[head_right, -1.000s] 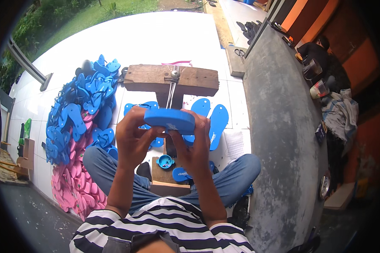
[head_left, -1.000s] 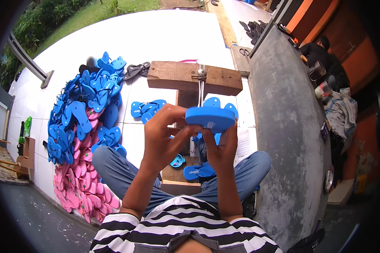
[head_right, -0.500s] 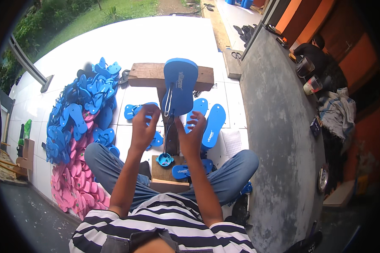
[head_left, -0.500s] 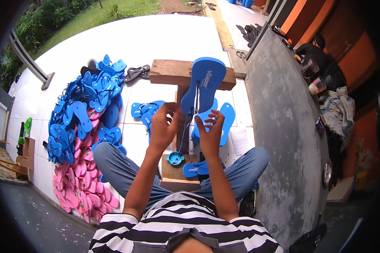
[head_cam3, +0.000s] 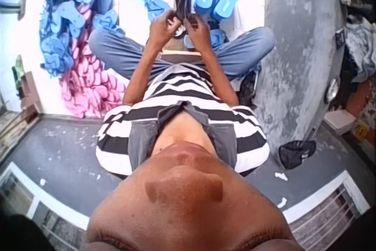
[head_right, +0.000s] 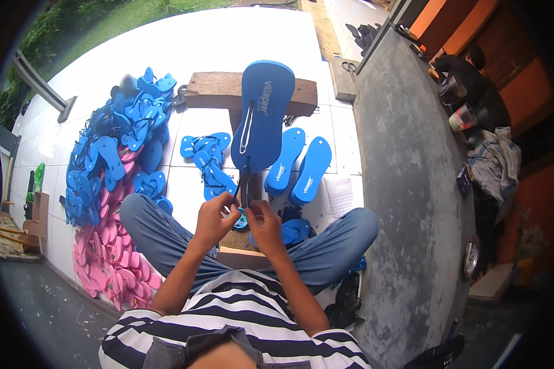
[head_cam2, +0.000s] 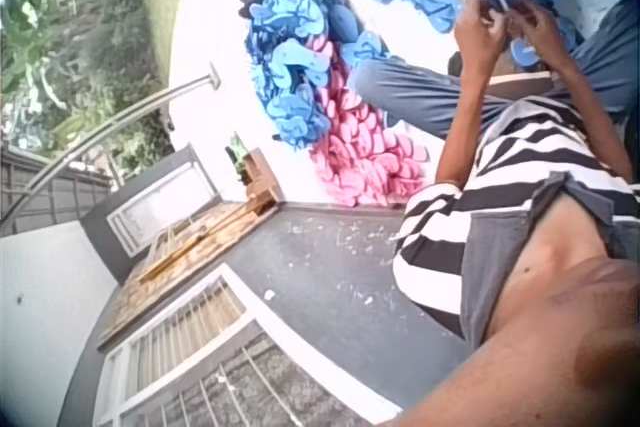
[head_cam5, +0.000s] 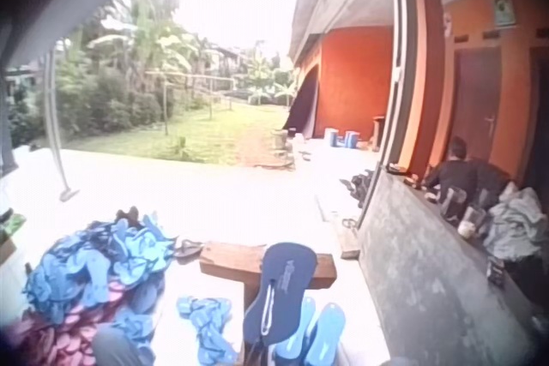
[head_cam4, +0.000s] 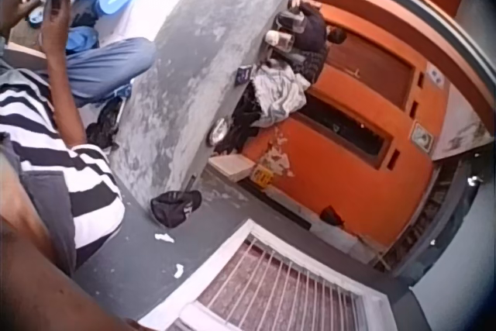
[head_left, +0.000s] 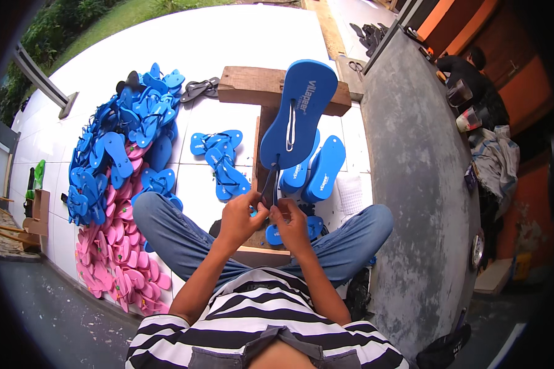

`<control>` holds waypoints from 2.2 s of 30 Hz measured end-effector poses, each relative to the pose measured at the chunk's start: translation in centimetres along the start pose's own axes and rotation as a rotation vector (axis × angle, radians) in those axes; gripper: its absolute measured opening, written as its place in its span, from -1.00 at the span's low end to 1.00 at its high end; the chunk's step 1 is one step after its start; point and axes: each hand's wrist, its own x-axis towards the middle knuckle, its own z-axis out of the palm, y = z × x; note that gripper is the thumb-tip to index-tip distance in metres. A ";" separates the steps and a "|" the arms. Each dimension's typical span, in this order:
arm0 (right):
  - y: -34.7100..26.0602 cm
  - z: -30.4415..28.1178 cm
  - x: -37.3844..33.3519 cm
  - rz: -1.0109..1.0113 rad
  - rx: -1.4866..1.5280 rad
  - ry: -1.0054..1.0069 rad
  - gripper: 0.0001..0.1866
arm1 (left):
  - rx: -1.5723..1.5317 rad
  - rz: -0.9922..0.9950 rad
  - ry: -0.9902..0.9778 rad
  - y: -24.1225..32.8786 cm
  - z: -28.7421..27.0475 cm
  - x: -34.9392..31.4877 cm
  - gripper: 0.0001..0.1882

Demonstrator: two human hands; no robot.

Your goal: The person threads black straps through blue flip-flop soles using a metal tool mounted on a wooden block. They pull the straps through the holes by hand and place the finished soles on the floor.

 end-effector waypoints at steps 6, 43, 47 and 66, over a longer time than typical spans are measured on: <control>-1.4 -6.7 0.5 -0.002 -0.007 0.233 -0.84 | -0.100 0.071 0.229 -1.4 -5.3 -0.3 -0.85; -11.4 -3.8 10.1 -0.327 0.774 -0.342 -0.81 | -0.245 0.572 0.098 14.1 -8.4 16.6 -0.61; -11.0 -4.6 11.4 -0.193 0.777 -0.410 -0.87 | -0.003 0.477 0.075 13.7 -7.9 17.3 -0.66; -15.6 -5.6 11.7 -0.482 0.402 -0.173 -0.45 | -0.614 0.463 -0.125 12.7 -5.8 12.5 -0.58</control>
